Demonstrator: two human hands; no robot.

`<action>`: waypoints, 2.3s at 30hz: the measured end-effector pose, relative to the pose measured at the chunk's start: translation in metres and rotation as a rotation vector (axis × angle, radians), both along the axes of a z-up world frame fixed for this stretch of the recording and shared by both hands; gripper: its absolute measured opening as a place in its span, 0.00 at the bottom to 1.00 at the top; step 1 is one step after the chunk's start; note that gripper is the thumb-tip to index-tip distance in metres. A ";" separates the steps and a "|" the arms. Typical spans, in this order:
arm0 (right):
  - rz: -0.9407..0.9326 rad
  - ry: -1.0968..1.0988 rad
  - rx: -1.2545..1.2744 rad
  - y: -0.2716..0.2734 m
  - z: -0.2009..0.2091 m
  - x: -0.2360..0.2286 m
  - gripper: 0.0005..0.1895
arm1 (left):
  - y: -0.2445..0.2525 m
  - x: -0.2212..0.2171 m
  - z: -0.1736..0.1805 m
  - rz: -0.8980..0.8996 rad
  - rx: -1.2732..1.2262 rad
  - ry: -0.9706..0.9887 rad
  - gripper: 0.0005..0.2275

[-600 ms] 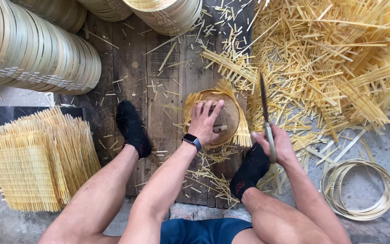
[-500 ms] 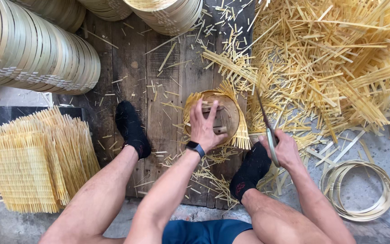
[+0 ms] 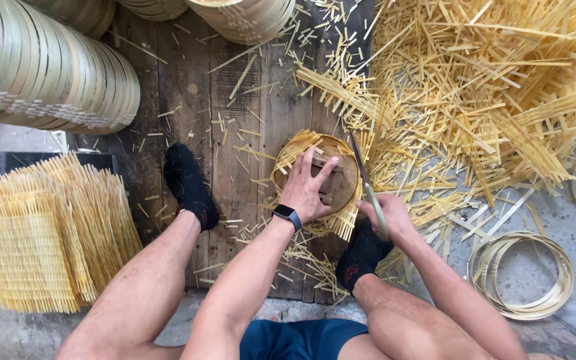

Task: The person trims the excess bamboo strips from a steamer base using large shears and then fits a woven bamboo mat into a circular frame by hand.

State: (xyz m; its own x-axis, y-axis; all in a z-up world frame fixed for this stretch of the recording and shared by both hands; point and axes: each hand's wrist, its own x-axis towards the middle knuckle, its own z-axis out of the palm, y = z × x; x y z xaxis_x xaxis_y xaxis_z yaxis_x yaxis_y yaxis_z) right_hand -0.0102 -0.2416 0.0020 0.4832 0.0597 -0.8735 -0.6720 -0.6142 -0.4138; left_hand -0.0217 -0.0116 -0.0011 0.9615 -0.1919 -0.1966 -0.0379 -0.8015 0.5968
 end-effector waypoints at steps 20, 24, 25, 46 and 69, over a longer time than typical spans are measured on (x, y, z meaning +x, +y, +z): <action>-0.132 -0.625 0.219 -0.023 -0.003 -0.016 0.20 | 0.005 -0.003 0.002 -0.315 0.188 0.041 0.45; 0.035 0.051 -0.101 -0.013 0.000 0.014 0.24 | 0.005 0.000 0.008 -0.316 0.208 0.108 0.46; 0.041 0.056 -0.103 -0.016 0.007 0.012 0.24 | 0.006 -0.003 0.009 -0.311 0.205 0.113 0.46; 0.236 -0.430 -0.209 -0.065 0.003 0.023 0.30 | 0.007 0.009 -0.006 -0.155 0.245 0.176 0.47; 0.828 -0.811 -0.643 -0.041 -0.091 0.045 0.28 | -0.045 -0.004 -0.025 0.363 0.202 0.104 0.51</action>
State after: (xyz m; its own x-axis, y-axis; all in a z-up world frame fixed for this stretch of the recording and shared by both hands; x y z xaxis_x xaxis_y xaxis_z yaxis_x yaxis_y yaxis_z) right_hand 0.0352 -0.2825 -0.0888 0.8996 0.2749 -0.3395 0.2922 -0.9564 -0.0003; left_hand -0.0259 -0.0567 -0.0266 0.9326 0.2078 -0.2951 0.3204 -0.8530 0.4119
